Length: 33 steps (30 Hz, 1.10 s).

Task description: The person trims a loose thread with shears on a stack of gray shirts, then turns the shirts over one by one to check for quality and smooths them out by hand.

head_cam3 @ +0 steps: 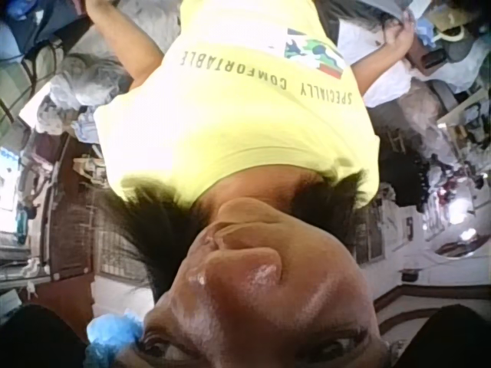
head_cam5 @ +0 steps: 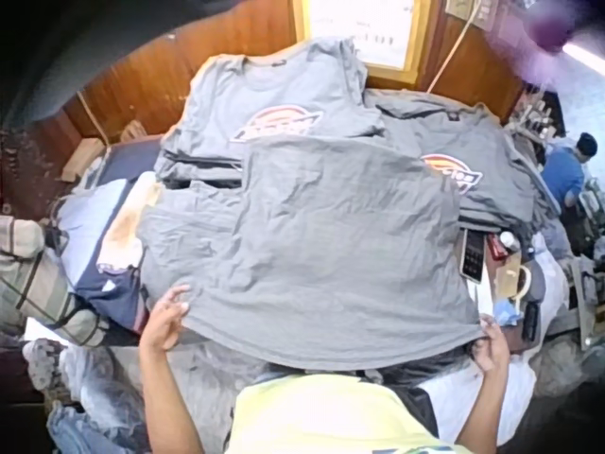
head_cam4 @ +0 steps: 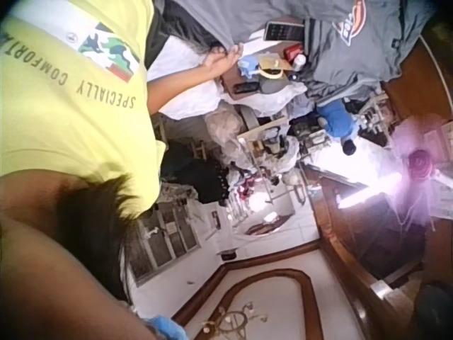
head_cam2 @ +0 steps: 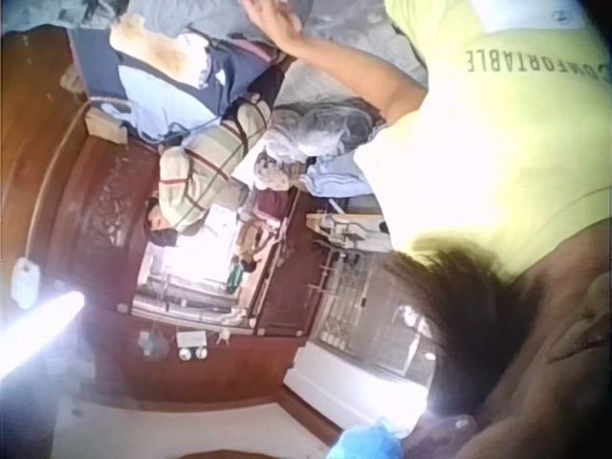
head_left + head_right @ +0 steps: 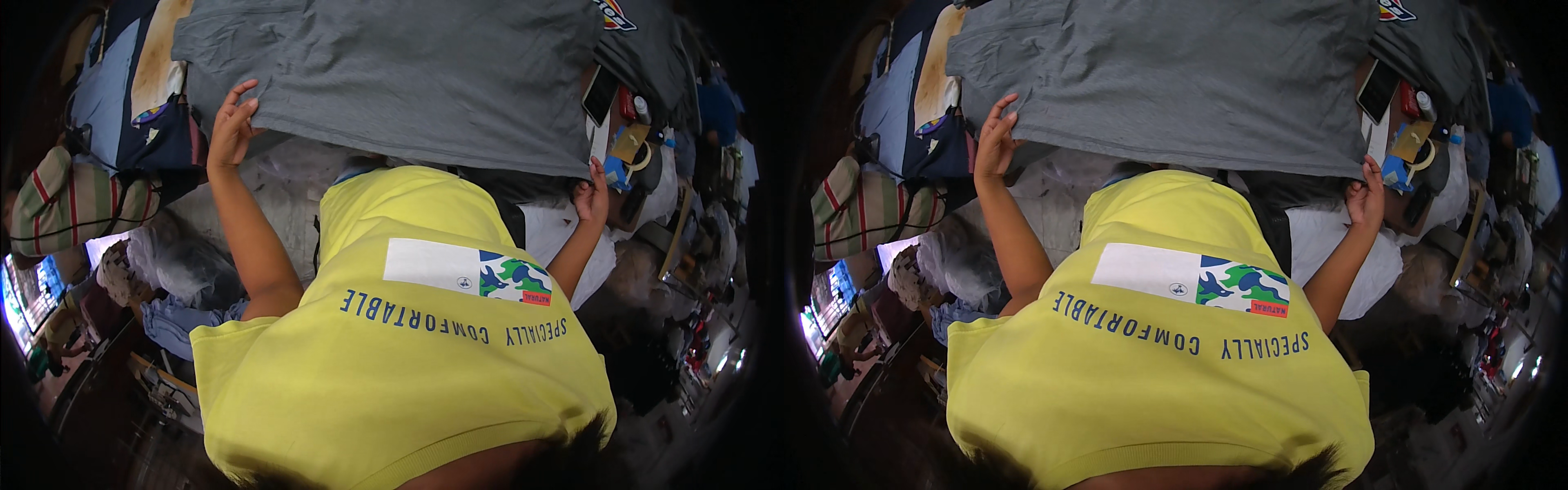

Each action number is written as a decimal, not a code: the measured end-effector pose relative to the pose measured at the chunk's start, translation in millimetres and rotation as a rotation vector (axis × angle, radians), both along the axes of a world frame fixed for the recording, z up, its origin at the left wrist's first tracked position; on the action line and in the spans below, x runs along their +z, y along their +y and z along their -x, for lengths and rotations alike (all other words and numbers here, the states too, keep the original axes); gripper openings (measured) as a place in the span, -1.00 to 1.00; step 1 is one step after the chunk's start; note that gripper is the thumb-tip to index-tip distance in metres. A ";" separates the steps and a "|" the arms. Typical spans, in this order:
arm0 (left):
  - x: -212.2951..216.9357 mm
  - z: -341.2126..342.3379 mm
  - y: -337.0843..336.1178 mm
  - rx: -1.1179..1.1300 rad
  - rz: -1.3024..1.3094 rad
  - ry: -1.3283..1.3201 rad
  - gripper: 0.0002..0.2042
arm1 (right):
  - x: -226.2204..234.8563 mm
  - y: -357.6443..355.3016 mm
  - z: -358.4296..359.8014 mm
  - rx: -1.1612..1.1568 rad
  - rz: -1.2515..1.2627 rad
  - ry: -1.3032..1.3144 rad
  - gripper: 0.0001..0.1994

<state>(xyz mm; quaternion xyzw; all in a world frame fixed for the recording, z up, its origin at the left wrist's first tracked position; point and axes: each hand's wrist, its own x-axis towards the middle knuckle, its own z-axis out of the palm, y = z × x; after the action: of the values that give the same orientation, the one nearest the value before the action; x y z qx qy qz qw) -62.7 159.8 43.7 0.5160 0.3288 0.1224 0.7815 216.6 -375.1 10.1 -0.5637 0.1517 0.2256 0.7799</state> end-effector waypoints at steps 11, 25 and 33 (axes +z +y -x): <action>-8.8 13.9 12.0 -0.119 0.001 -0.087 -0.71 | -21.4 -7.4 -4.2 -0.036 -0.080 0.044 -0.75; -38.1 -40.5 7.2 0.114 -0.296 0.208 -0.78 | -42.9 14.5 -28.7 -0.298 -0.364 0.172 -0.62; -53.3 -39.9 26.2 0.208 -0.342 0.126 -0.77 | -42.9 11.2 -24.0 -0.244 -0.378 0.149 -0.65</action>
<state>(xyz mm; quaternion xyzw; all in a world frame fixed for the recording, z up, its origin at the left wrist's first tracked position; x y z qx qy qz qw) -22.8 185.9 -9.6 0.6109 0.4028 0.2242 0.6436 240.6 -363.9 -32.8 -0.3667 0.2312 0.1951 0.8798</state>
